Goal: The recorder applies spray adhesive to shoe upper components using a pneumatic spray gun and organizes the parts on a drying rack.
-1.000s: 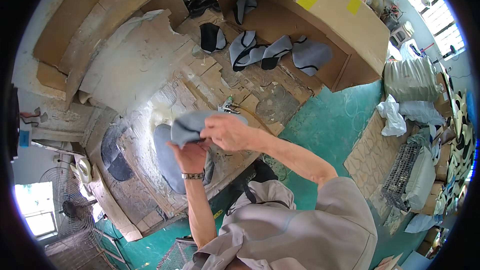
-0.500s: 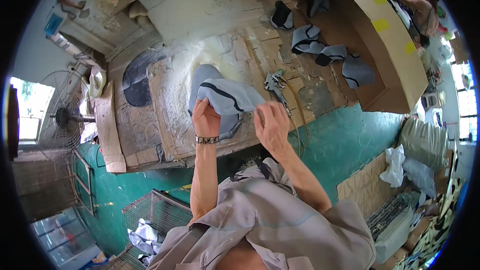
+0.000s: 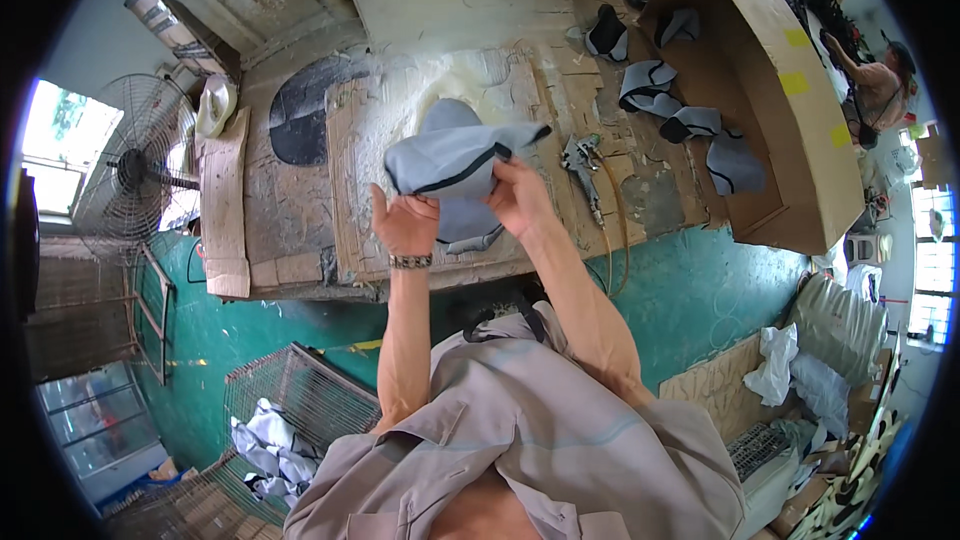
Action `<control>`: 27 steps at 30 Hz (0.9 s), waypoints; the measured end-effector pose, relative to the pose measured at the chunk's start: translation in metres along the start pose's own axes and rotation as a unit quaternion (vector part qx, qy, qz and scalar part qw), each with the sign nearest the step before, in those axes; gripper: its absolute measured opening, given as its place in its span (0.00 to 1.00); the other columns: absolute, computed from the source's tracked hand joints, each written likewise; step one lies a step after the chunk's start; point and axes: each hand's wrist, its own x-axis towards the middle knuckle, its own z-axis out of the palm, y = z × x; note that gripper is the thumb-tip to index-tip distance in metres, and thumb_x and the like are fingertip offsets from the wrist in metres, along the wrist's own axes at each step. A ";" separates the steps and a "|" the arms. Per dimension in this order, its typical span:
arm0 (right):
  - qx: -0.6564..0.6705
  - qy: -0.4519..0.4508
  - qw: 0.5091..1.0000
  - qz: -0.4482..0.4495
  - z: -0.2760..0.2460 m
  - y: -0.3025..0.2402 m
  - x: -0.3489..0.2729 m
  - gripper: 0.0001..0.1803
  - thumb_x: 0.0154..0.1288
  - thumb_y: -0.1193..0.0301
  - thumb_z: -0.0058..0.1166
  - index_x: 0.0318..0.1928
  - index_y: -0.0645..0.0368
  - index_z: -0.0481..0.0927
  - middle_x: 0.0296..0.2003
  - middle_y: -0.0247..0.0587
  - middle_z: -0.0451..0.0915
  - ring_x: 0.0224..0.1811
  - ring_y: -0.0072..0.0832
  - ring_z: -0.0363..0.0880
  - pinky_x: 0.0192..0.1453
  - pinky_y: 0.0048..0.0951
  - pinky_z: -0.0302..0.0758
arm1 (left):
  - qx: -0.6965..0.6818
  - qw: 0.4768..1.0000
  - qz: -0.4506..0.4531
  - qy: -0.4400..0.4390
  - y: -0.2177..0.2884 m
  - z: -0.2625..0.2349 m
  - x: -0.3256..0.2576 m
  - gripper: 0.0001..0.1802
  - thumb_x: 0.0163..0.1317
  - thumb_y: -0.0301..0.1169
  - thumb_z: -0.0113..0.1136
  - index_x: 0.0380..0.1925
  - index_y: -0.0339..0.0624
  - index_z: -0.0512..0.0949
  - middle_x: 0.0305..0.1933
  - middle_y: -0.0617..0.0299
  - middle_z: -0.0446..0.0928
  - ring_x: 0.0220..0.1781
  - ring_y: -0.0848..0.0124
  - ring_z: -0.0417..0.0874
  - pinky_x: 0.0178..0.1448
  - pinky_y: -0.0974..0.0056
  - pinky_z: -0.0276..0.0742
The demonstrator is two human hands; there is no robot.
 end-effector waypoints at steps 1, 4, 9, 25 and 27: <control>-0.008 -0.009 1.000 0.007 0.002 -0.004 0.003 0.13 0.80 0.71 0.50 0.61 0.56 0.74 0.56 0.39 0.84 0.57 0.33 0.85 0.60 0.44 0.83 | 0.017 0.997 -0.017 0.070 0.005 0.009 0.000 0.33 0.75 0.55 0.56 0.65 0.40 0.73 0.64 0.56 0.81 0.65 0.60 0.80 0.68 0.52 0.76; -0.082 0.007 0.996 -0.020 -0.024 -0.022 0.007 0.11 0.80 0.67 0.54 0.56 0.58 0.80 0.48 0.34 0.85 0.48 0.25 0.84 0.53 0.33 0.80 | 0.152 0.970 0.035 0.185 0.013 0.027 -0.005 0.35 0.76 0.60 0.52 0.66 0.42 0.73 0.65 0.57 0.81 0.62 0.64 0.83 0.63 0.55 0.80; -0.237 0.107 0.965 0.028 -0.090 0.022 -0.015 0.11 0.77 0.62 0.61 0.46 0.57 0.85 0.37 0.26 0.83 0.38 0.17 0.78 0.43 0.25 0.73 | 0.278 0.935 -0.019 0.220 0.043 -0.085 -0.089 0.22 0.81 0.45 0.51 0.64 0.43 0.76 0.63 0.59 0.83 0.63 0.65 0.84 0.66 0.54 0.80; -0.654 0.320 0.675 -0.121 -0.115 0.035 0.111 0.19 0.65 0.54 0.63 0.39 0.59 0.87 0.37 0.52 0.89 0.44 0.52 0.87 0.49 0.51 0.79 | 0.797 0.415 0.040 0.437 0.021 -0.109 0.023 0.11 0.59 0.33 0.75 0.40 0.40 0.89 0.28 0.59 0.84 0.33 0.67 0.83 0.43 0.61 0.79; -0.617 0.270 0.730 -0.118 -0.115 0.045 0.102 0.18 0.67 0.55 0.63 0.38 0.59 0.87 0.39 0.51 0.88 0.45 0.51 0.87 0.49 0.50 0.79 | 0.771 0.476 0.088 0.415 0.034 -0.116 0.006 0.12 0.59 0.31 0.75 0.42 0.42 0.89 0.32 0.59 0.86 0.34 0.67 0.84 0.45 0.61 0.79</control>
